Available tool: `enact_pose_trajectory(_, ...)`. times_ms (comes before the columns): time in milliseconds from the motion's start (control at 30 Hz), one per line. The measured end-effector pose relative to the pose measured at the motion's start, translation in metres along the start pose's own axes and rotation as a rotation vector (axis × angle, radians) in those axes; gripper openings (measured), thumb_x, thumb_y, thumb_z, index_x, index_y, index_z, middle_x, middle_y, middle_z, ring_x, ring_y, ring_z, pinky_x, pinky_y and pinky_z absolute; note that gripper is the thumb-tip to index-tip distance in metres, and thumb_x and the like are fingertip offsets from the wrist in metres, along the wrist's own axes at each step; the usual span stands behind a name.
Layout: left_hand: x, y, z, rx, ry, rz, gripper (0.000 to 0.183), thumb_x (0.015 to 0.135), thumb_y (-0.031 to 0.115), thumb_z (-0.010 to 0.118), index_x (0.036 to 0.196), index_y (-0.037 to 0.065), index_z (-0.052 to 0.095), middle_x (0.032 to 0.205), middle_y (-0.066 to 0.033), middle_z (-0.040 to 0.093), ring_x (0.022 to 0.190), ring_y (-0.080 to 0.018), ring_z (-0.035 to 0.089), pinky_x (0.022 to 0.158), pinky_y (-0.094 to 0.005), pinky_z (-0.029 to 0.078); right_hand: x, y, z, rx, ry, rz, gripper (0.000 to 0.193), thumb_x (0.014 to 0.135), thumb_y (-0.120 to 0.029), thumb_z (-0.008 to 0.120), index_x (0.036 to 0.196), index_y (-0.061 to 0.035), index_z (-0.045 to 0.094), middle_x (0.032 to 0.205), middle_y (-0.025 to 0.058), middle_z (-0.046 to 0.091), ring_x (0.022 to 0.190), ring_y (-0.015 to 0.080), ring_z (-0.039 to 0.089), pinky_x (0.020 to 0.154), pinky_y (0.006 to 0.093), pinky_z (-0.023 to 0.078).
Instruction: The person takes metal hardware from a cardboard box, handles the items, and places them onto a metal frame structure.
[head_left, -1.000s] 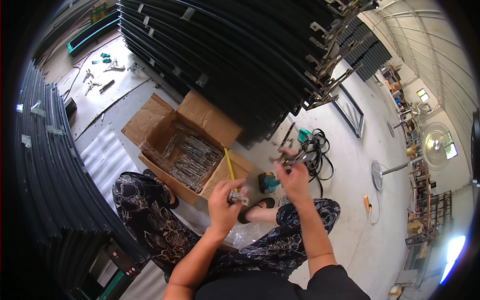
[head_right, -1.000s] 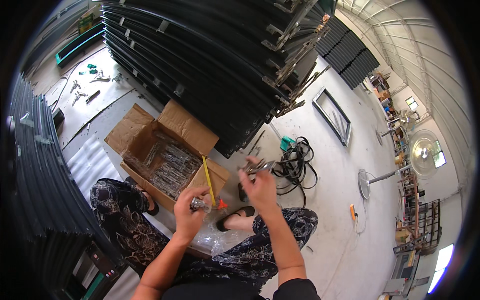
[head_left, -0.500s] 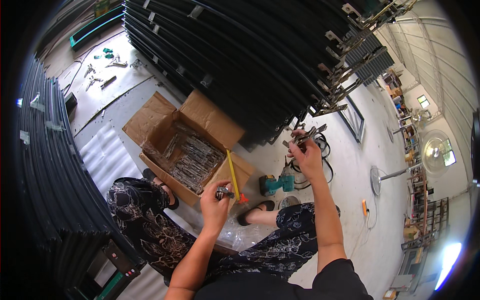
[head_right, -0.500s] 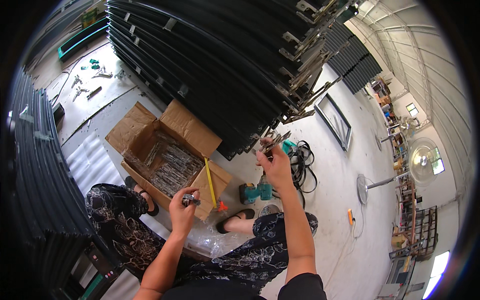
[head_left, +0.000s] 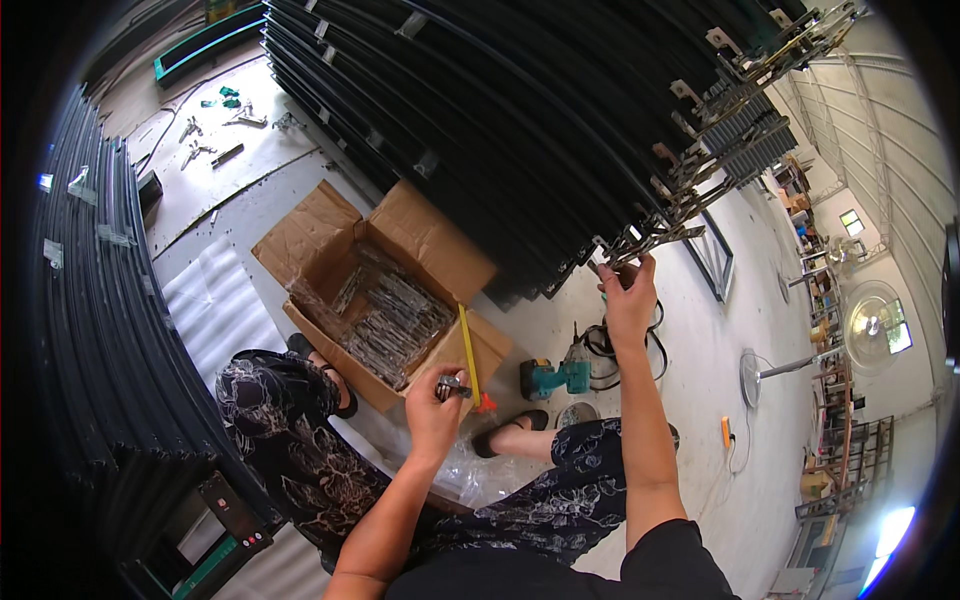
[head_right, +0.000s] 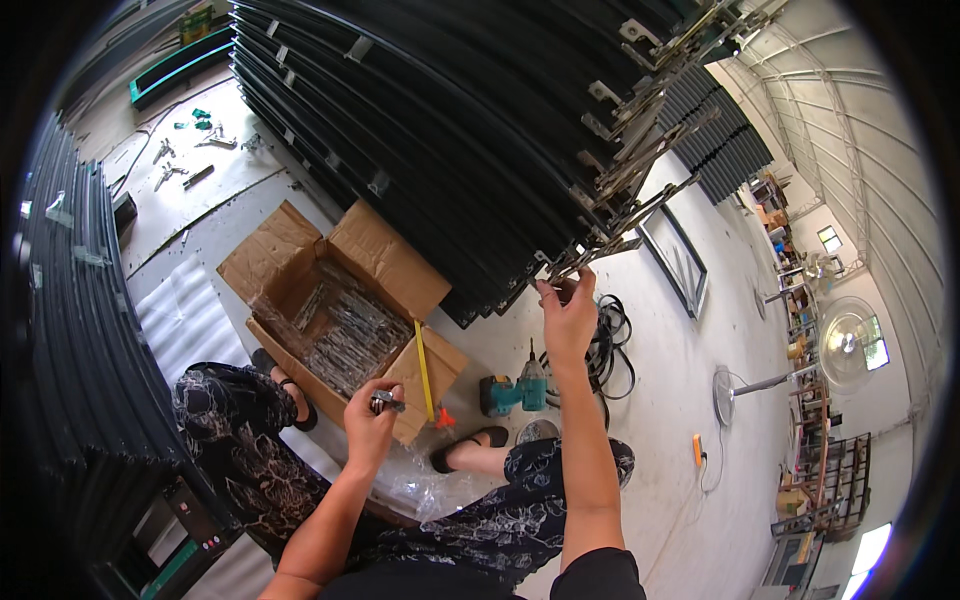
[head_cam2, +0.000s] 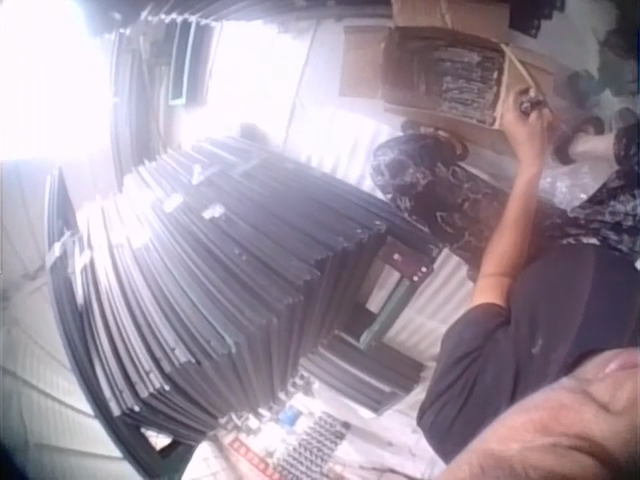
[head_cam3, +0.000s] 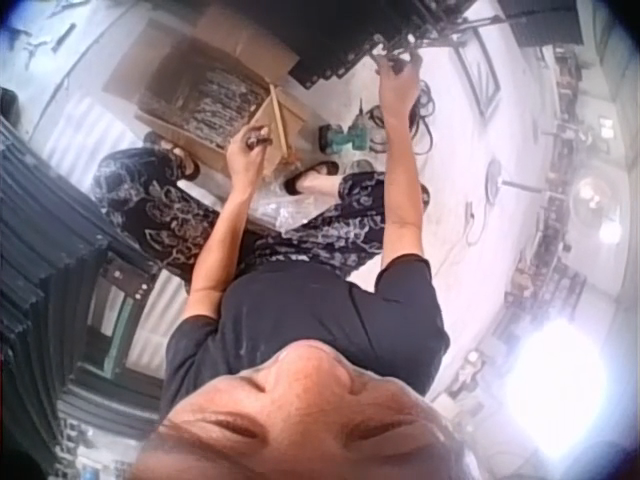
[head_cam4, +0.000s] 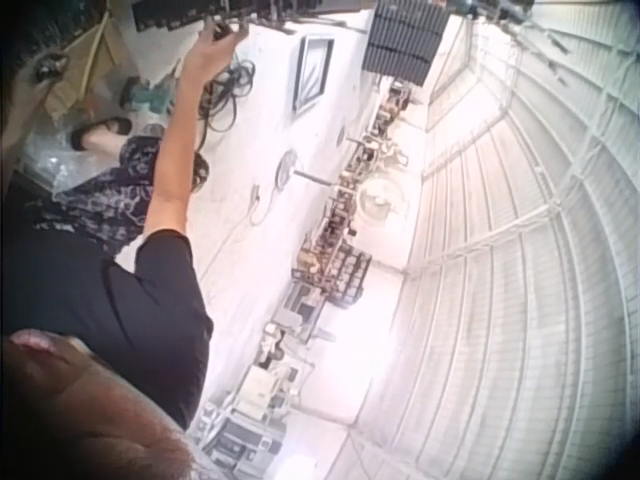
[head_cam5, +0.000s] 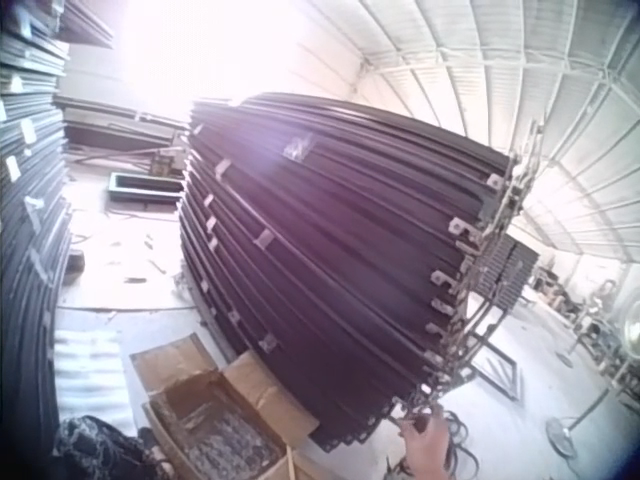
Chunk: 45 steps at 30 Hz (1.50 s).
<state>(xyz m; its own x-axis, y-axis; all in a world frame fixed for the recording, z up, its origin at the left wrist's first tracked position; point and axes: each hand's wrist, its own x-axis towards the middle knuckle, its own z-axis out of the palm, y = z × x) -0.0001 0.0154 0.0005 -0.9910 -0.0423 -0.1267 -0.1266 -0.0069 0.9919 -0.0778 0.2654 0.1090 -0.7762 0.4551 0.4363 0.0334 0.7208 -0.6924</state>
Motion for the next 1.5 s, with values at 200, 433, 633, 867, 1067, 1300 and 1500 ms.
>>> enact_pose_trajectory(200, 0.002, -0.012, 0.006, -0.032, -0.006, 0.018, 0.014, 0.082, 0.011, 0.066, 0.091, 0.001, 0.063, 0.075, -0.0081, 0.061, 0.065, -0.0135, 0.054, 0.061, -0.0265, 0.044, -0.004, 0.004, 0.006, -0.227, 0.133, -0.077, 0.035, 0.081, -0.018, 0.067, 0.107, -0.0015, 0.051, 0.080, 0.0094, 0.067, 0.066, 0.0217, 0.064, 0.061, 0.0309, 0.049)
enact_pose_trajectory(433, -0.003, -0.009, 0.004, -0.016, 0.006, -0.006, 0.013, 0.082, 0.011, 0.066, 0.090, 0.001, 0.063, 0.073, -0.0077, 0.060, 0.064, -0.0125, 0.054, 0.060, -0.0264, 0.043, 0.005, -0.034, -0.020, -0.304, 0.182, -0.190, 0.043, 0.077, -0.019, 0.072, 0.111, 0.0016, 0.056, 0.098, 0.0102, 0.064, 0.070, 0.0177, 0.064, 0.060, 0.0294, 0.048)
enact_pose_trajectory(633, -0.003, -0.005, 0.004, -0.082, -0.051, -0.017, 0.017, 0.087, 0.016, 0.065, 0.088, 0.000, 0.061, 0.070, 0.0036, 0.051, 0.062, -0.0041, 0.042, 0.054, -0.0208, 0.035, 0.011, -0.034, 0.003, 0.075, 0.275, -0.015, 0.039, 0.080, -0.016, 0.069, 0.110, 0.0020, 0.053, 0.091, 0.0092, 0.062, 0.066, 0.0134, 0.059, 0.060, 0.0274, 0.047)
enact_pose_trajectory(867, -0.001, -0.005, 0.003, -0.118, -0.034, -0.060, 0.017, 0.087, 0.015, 0.065, 0.089, -0.001, 0.061, 0.072, 0.0019, 0.055, 0.065, -0.0049, 0.048, 0.058, -0.0208, 0.039, -0.026, -0.031, -0.004, 0.013, 0.185, -0.175, 0.022, 0.080, -0.006, 0.066, 0.101, -0.0039, 0.060, 0.080, 0.0047, 0.059, 0.060, 0.0112, 0.051, 0.057, 0.0252, 0.043)
enact_pose_trajectory(1067, 0.000, -0.021, 0.005, -0.067, -0.047, -0.012, 0.016, 0.087, 0.014, 0.065, 0.089, -0.001, 0.061, 0.071, 0.0015, 0.056, 0.066, -0.0050, 0.049, 0.058, -0.0214, 0.040, -0.034, -0.024, -0.010, -0.081, 0.101, -0.333, 0.028, 0.077, -0.008, 0.070, 0.102, -0.0034, 0.059, 0.091, 0.0093, 0.060, 0.061, 0.0189, 0.054, 0.057, 0.0280, 0.045)
enact_pose_trajectory(1300, 0.000, -0.010, 0.002, -0.071, 0.007, -0.097, 0.012, 0.082, 0.011, 0.065, 0.088, 0.001, 0.063, 0.064, 0.0001, 0.053, 0.058, -0.0054, 0.044, 0.053, -0.0240, 0.037, -0.017, 0.001, 0.001, -0.382, 0.081, -0.504, 0.034, 0.074, -0.014, 0.072, 0.104, -0.0022, 0.059, 0.102, 0.0117, 0.056, 0.070, 0.0272, 0.059, 0.065, 0.0354, 0.047)
enact_pose_trajectory(1500, -0.001, -0.024, 0.005, -0.044, 0.010, -0.063, 0.013, 0.083, 0.014, 0.066, 0.086, 0.001, 0.063, 0.064, 0.0004, 0.052, 0.058, -0.0053, 0.043, 0.052, -0.0242, 0.036, 0.008, 0.019, 0.012, -0.399, 0.181, -0.270, 0.031, 0.075, -0.017, 0.071, 0.101, -0.0019, 0.062, 0.097, 0.0123, 0.057, 0.074, 0.0291, 0.060, 0.063, 0.0371, 0.047)
